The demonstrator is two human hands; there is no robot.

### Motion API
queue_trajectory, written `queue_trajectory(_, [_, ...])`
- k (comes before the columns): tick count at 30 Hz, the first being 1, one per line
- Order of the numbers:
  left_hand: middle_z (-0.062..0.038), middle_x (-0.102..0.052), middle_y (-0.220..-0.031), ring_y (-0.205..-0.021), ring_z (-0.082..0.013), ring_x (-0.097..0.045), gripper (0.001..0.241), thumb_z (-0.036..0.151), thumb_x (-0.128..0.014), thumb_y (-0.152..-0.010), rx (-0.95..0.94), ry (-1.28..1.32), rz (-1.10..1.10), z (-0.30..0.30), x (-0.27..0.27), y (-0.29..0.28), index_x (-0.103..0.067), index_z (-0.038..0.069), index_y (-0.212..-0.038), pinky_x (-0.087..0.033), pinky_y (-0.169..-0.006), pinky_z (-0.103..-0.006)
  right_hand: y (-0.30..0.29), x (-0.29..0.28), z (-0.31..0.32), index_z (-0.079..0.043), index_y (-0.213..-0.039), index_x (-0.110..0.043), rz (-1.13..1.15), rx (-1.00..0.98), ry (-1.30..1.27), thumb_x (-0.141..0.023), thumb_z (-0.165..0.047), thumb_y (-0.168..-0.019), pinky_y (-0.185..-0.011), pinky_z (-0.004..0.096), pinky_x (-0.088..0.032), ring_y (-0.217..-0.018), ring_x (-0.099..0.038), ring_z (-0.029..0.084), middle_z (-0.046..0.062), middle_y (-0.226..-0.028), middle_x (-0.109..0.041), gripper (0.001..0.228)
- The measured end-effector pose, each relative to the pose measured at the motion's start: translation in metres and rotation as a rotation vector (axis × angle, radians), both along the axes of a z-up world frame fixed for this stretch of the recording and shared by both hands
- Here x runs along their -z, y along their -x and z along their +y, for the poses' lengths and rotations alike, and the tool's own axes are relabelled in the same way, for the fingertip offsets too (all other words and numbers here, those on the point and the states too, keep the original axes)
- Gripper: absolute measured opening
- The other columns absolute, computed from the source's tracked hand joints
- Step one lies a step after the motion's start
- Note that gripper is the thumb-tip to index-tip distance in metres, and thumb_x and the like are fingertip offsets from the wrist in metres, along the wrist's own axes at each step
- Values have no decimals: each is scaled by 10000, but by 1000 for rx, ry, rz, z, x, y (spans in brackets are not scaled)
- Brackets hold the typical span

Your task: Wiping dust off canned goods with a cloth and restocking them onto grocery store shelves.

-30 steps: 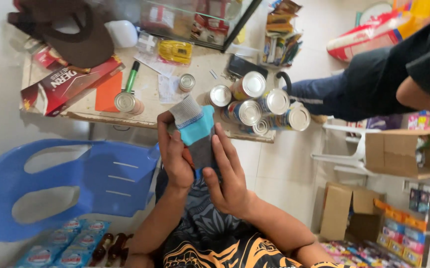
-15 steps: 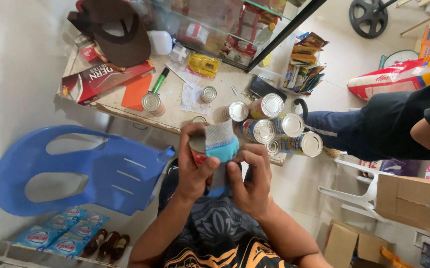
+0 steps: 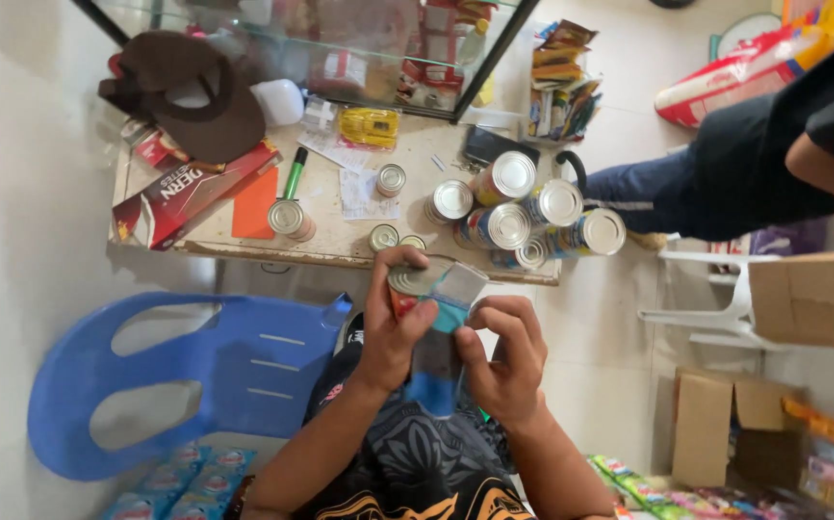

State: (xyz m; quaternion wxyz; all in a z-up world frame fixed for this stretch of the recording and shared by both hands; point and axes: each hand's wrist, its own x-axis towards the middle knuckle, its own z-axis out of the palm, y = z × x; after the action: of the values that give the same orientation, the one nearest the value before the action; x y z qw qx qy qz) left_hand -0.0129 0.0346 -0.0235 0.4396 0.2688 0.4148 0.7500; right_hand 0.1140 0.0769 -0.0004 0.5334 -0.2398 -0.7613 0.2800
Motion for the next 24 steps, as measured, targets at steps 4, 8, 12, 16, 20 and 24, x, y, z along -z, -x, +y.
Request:
queue_trajectory(4, [-77,-525,-1166,-1032,-129,-480,485,279,-722,-858,191,-42,2,-12,-13,-17,-510,53,-1231,-418,-943,-296,-11,10,-17,38,-875,-596,55,106,112,-705,-143,-972,-731,356,-514,-782,-587,268,158,-865,-554,233])
queue_trajectory(8, [-109,-534,-1138,-1035,-154,-486,477,269,-733,-842,313,-93,53,-22,-7,-18,-529,40,-1207,-419,-936,-307,-9,-1,-24,51,-994,-583,121,218,52,-661,-208,-1011,-809,351,-490,-875,-559,272,158,-949,-531,271])
queue_trajectory(12, [-113,-526,-1216,-1109,-159,-476,496,317,-721,-874,302,-112,91,-28,-18,-2,-518,48,-1237,-402,-999,-315,8,-10,-42,86,-1039,-590,120,296,1,-668,-142,-1005,-827,357,-506,-897,-587,291,161,-969,-532,244])
queue_trajectory(16, [-141,-509,-1206,-1150,-195,-466,507,387,-675,-878,295,-141,96,-31,-33,11,-507,45,-1213,-389,-1033,-347,18,-9,-60,58,-975,-570,111,330,-18,-611,-131,-1032,-799,357,-498,-879,-604,300,145,-918,-525,201])
queue_trajectory(20, [-128,-559,-1163,-1130,-163,-521,607,595,-581,-899,277,-70,-91,-32,-36,12,-546,50,-1163,-407,-1025,-304,20,-5,-76,16,-923,-574,60,326,-63,-641,-175,-1013,-789,372,-506,-841,-583,269,108,-886,-508,222])
queue_trajectory(24, [-166,-578,-1093,-933,-160,-603,506,495,-497,-989,318,-27,-247,-29,-16,20,-486,31,-1190,-515,-835,-298,19,-6,-82,28,-879,-628,-6,323,-121,-694,-151,-974,-791,392,-540,-815,-616,289,105,-846,-549,214])
